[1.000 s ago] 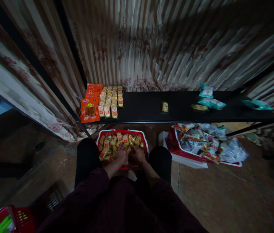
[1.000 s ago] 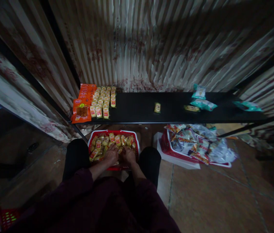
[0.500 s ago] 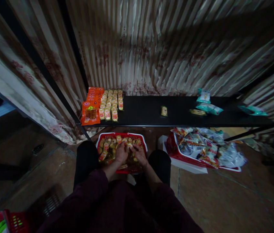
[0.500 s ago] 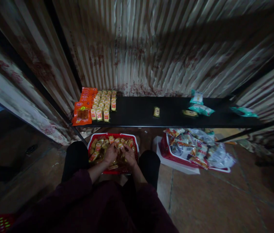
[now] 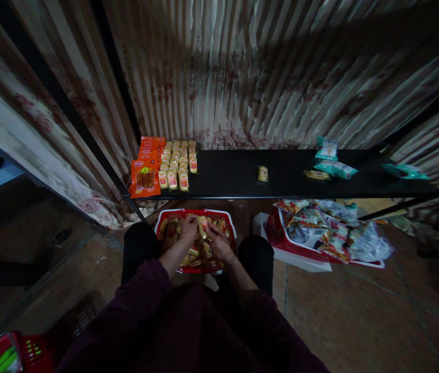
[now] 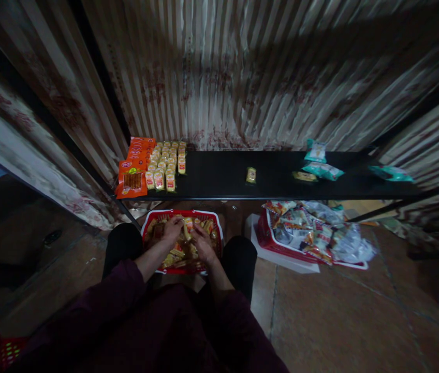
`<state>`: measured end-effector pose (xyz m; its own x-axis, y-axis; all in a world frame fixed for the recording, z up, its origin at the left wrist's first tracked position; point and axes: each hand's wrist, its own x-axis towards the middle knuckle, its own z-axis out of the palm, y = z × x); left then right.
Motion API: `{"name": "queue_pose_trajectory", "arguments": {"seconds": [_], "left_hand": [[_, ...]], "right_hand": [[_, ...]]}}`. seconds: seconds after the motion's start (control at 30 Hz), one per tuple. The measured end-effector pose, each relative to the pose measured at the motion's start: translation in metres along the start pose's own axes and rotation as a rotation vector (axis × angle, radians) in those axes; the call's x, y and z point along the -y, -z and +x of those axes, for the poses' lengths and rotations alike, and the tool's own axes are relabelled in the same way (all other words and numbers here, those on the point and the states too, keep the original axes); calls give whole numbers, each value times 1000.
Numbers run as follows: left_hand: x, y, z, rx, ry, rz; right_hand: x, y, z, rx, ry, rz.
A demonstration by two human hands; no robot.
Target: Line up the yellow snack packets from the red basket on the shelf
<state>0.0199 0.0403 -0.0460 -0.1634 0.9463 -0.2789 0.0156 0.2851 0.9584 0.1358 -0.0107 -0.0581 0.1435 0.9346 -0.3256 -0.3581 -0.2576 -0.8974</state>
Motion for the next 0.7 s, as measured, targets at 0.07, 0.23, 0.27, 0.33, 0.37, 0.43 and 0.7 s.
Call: {"name": "queue_pose_trajectory", "arguments": {"seconds": [0.07,0.23,0.27,0.33,0.37,0.43,0.7], "left_hand": [[-3,1,2,-15,19,-52],[-12,3,6,-53,63,-169],[-14,4,6,-56,67,-187],[-17,4,6,-55,67,-218],[-19,4,6,-53,64,-232],[-21,5,6,-49,60,-255],[-26,2,7,-57,64,-283]], "right_hand": [[1,-2,-4,17,-65,67],[7,-9,-10,51,-62,123],[8,-11,-10,51,-53,120],[10,-14,-10,44,-32,120],[10,-15,-11,37,-24,121],[12,-18,-11,16,-15,123],[16,-21,-16,3,-16,114]]}}
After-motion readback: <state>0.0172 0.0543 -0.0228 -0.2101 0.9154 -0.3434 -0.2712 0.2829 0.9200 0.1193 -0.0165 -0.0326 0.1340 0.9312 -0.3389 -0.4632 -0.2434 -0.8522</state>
